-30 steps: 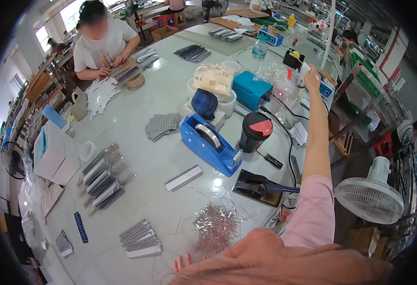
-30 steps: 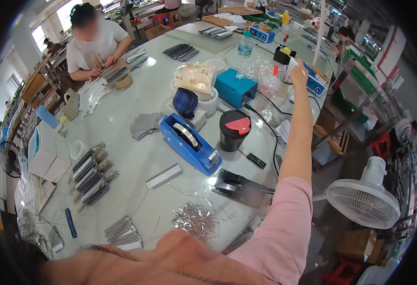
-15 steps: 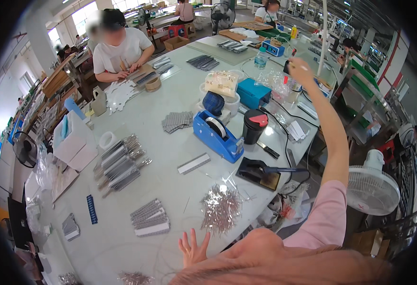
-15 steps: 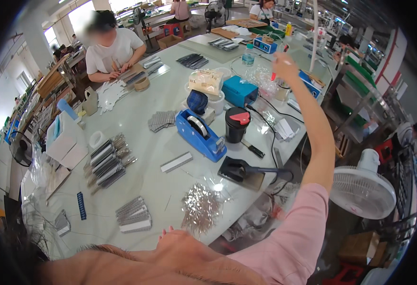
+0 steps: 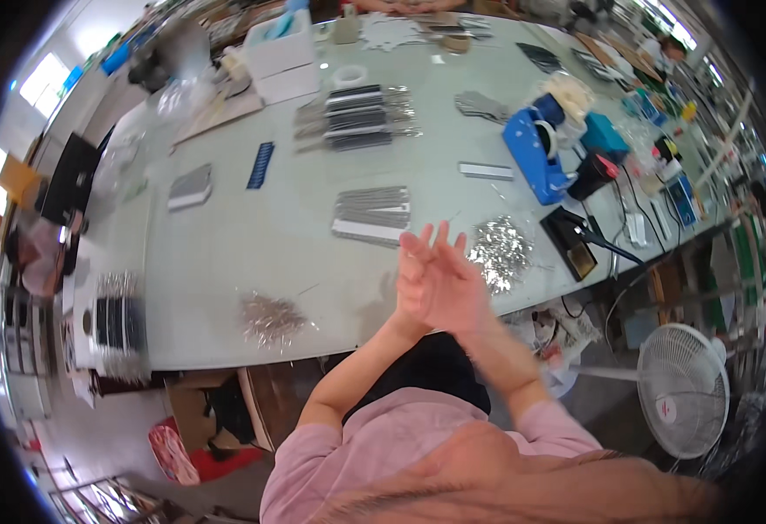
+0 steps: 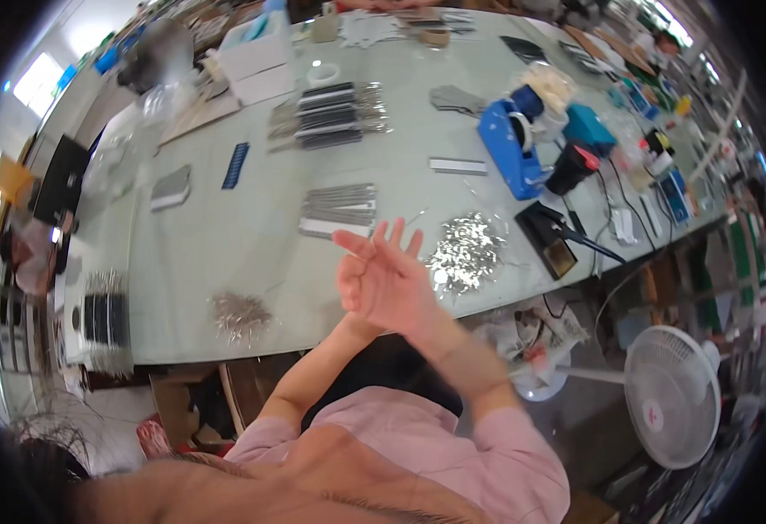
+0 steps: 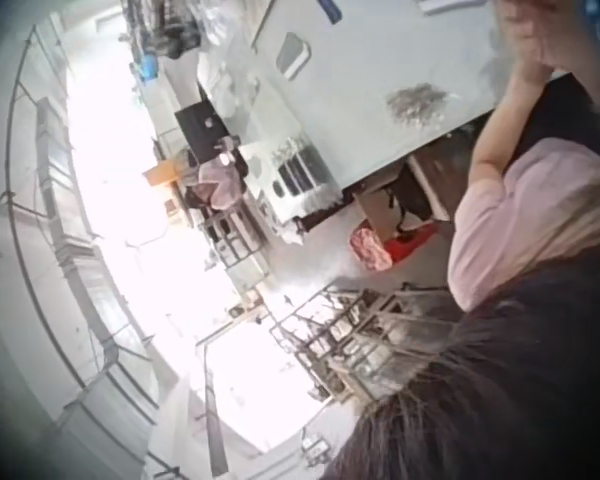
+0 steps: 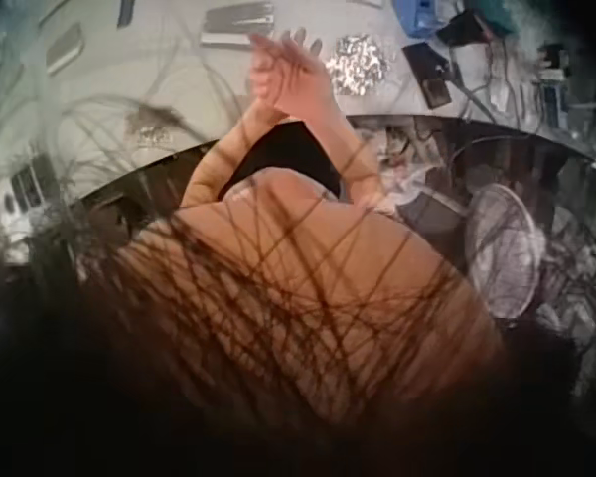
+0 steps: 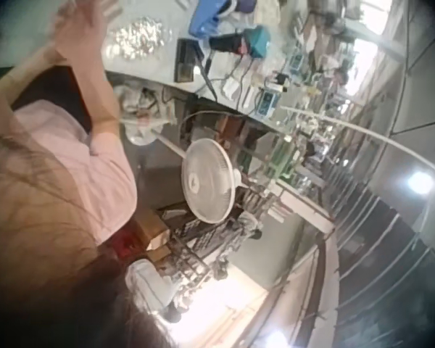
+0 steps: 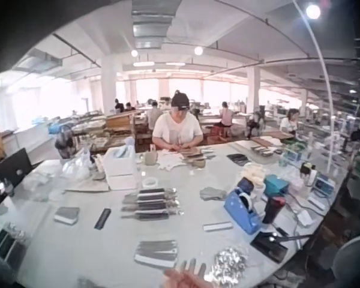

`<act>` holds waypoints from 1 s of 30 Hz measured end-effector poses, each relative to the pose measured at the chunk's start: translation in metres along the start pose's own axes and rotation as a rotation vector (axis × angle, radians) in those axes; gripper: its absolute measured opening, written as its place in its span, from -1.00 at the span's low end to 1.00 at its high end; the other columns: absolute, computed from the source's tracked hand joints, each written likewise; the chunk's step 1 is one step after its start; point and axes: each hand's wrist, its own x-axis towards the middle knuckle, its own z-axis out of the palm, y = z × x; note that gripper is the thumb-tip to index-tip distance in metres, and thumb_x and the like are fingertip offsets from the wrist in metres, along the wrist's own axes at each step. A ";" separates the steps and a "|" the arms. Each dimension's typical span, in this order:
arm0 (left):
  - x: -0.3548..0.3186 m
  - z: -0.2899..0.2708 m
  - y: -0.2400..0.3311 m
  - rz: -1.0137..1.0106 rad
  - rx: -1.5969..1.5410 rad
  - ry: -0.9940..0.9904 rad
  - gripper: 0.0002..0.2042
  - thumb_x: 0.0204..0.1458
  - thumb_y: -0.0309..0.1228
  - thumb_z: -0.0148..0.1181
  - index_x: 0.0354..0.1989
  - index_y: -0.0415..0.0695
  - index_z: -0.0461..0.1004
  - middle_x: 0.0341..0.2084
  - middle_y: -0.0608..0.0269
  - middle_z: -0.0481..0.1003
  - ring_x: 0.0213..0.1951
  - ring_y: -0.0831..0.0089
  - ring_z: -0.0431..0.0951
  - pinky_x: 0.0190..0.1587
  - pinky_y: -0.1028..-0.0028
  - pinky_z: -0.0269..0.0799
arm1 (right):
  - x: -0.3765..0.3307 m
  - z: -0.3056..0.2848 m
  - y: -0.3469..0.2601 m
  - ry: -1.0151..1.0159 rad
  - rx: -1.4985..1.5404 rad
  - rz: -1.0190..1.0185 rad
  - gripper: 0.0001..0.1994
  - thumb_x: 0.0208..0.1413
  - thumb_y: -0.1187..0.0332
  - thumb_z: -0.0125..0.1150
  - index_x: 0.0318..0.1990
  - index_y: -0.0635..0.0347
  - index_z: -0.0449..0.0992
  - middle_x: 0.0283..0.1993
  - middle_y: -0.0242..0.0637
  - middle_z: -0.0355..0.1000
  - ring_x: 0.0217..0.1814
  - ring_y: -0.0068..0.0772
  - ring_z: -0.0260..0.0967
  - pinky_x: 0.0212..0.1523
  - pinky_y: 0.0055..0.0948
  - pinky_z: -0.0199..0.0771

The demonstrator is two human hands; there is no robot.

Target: Soldering metal pins onto component strips at a workbench.

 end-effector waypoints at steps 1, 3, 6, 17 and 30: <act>0.000 -0.003 0.000 0.019 -0.051 0.013 -0.37 0.08 -0.13 0.06 0.36 0.05 0.12 0.39 0.11 -0.01 0.40 0.14 -0.06 0.33 -0.01 -0.16 | -0.018 -0.085 0.047 0.390 0.426 -0.674 -0.57 0.35 0.23 -0.28 0.34 0.03 0.14 0.12 -0.34 0.25 0.13 -0.39 0.27 -0.08 -0.39 0.35; -0.019 -0.019 -0.018 -0.005 -0.107 0.051 -0.38 0.09 -0.12 0.02 0.36 0.05 0.12 0.38 0.09 0.01 0.41 0.17 -0.07 0.34 -0.03 -0.18 | -0.001 -0.045 0.091 0.011 0.142 -0.334 -0.52 0.34 0.23 -0.28 0.40 -0.08 0.03 0.35 -0.41 0.09 0.32 -0.22 0.14 0.05 -0.31 0.34; -0.043 -0.017 -0.025 -0.022 -0.157 0.018 -0.41 0.18 -0.08 -0.13 0.39 0.06 0.04 0.41 0.16 -0.04 0.41 0.15 -0.10 0.39 0.13 -0.24 | -0.003 -0.026 0.096 0.254 0.285 -0.458 -0.59 0.30 0.25 -0.19 0.28 -0.34 0.22 0.17 -0.37 0.33 0.19 -0.24 0.23 0.00 -0.16 0.30; -0.058 0.014 -0.017 0.187 -0.164 0.069 -0.42 0.20 -0.10 -0.17 0.40 0.07 -0.01 0.42 0.28 -0.07 0.42 0.39 -0.08 0.38 0.21 -0.09 | -0.001 -0.005 0.073 0.493 0.177 -0.013 -0.60 0.30 0.18 -0.16 0.24 0.01 0.29 0.17 -0.25 0.33 0.23 -0.17 0.22 0.12 -0.20 0.26; -0.038 -0.024 -0.003 0.448 0.331 0.016 -0.38 0.11 -0.23 -0.08 0.39 0.20 -0.03 0.41 0.31 -0.04 0.42 0.36 -0.03 0.37 0.15 -0.05 | 0.007 -0.028 0.097 0.565 -0.016 -0.152 -0.55 0.30 0.15 -0.14 0.31 -0.03 0.19 0.33 -0.16 0.16 0.42 -0.17 0.02 0.30 -0.16 0.08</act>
